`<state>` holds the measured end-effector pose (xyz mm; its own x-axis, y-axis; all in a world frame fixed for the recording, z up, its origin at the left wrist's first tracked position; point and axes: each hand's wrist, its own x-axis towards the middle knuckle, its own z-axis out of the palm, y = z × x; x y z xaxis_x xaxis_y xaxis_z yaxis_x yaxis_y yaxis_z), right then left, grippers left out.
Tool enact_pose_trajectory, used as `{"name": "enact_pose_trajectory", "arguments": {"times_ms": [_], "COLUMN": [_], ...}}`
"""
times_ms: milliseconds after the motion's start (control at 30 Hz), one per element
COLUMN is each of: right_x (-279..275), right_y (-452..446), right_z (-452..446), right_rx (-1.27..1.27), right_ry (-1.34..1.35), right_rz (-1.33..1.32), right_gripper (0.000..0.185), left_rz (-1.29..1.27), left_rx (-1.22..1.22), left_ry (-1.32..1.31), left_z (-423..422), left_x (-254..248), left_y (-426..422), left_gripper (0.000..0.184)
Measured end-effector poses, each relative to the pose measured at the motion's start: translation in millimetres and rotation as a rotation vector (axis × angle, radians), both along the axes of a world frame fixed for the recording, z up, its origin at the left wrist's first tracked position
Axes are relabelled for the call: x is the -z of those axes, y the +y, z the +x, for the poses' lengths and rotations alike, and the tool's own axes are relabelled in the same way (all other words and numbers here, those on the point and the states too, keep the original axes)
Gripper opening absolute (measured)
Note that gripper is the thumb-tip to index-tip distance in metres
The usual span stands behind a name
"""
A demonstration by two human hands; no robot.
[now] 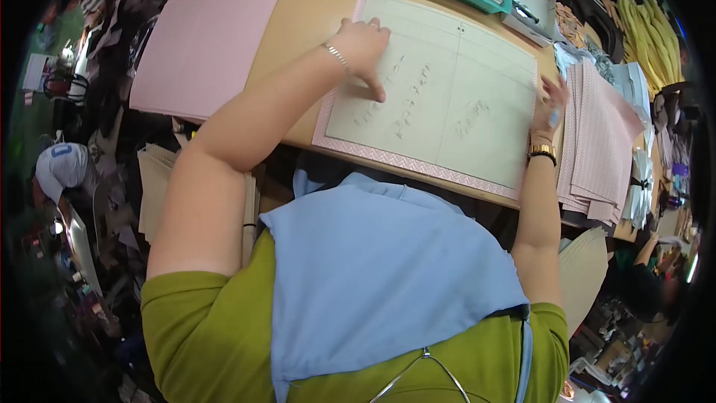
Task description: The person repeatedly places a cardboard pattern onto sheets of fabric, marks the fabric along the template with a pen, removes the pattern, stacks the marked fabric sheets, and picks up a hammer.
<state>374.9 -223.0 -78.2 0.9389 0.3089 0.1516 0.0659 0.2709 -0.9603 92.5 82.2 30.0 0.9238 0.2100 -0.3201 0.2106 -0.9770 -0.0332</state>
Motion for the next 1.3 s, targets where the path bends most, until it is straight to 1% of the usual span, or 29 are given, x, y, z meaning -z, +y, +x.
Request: {"name": "enact_pose_trajectory", "arguments": {"times_ms": [33, 133, 200, 267, 333, 400, 467, 600, 700, 800, 900, 1000, 1100, 1200, 1300], "right_x": [-12, -35, -47, -65, -69, -79, -77, -71, -72, -75, -82, -74, -71, -70, -83], "right_y": [-6, 12, 39, 59, 75, 91, 106, 122, 121, 107, 90, 98, 120, 122, 91], "right_z": [-13, -68, -126, -185, -225, -248, -262, -272, -274, -260, -247, -253, -274, -274, -251], "right_rx": [0.099, -0.012, -0.241, -0.543, -0.825, -0.997, -1.032, -1.034, -1.004, -1.016, -1.040, -1.034, -1.028, -1.016, -1.023], "right_ry": [-0.079, -0.188, -0.188, -0.067, -0.254, -0.543, -0.680, -0.861, -0.907, -0.970, -0.860, -0.894, -0.920, -0.903, -0.830], "right_rz": [-0.113, -0.209, -0.230, -0.279, -0.283, -0.358, -0.340, -0.343, -0.345, -0.432, -0.517, -0.389, -0.315, -0.366, -0.453], "right_gripper": [0.040, 0.035, 0.031, 0.024, 0.019, 0.020, 0.018, 0.015, 0.013, 0.012, 0.013, 0.013, 0.011, 0.009, 0.008], "left_rz": [0.011, 0.014, 0.007, 0.002, -0.006, -0.008, -0.009, -0.005, -0.008, -0.014, -0.016, -0.005, 0.000, -0.009, -0.016], "left_rx": [0.002, 0.000, -0.004, -0.011, -0.015, -0.017, -0.016, -0.031, -0.040, -0.040, -0.040, -0.048, -0.049, -0.046, -0.035], "left_ry": [0.007, 0.019, 0.025, 0.020, 0.008, -0.001, -0.008, 0.009, 0.014, 0.015, 0.032, 0.044, 0.034, 0.017, -0.020], "left_z": [3, 6, 4, 5, 4, 4, 6, 7, 8, 7, 8, 11, 10, 8, 5], "left_x": [0, -4, -1, 1, 4, 8, 11, 14, 14, 13, 12, 12, 13, 13, 15], "left_y": [-1, -4, -4, -2, -1, 1, 2, 3, 2, 1, 2, -1, -1, 1, 2], "left_gripper": [0.110, 0.110, 0.110, 0.110, 0.111, 0.115, 0.123, 0.122, 0.122, 0.122, 0.123, 0.124, 0.124, 0.124, 0.120]}}
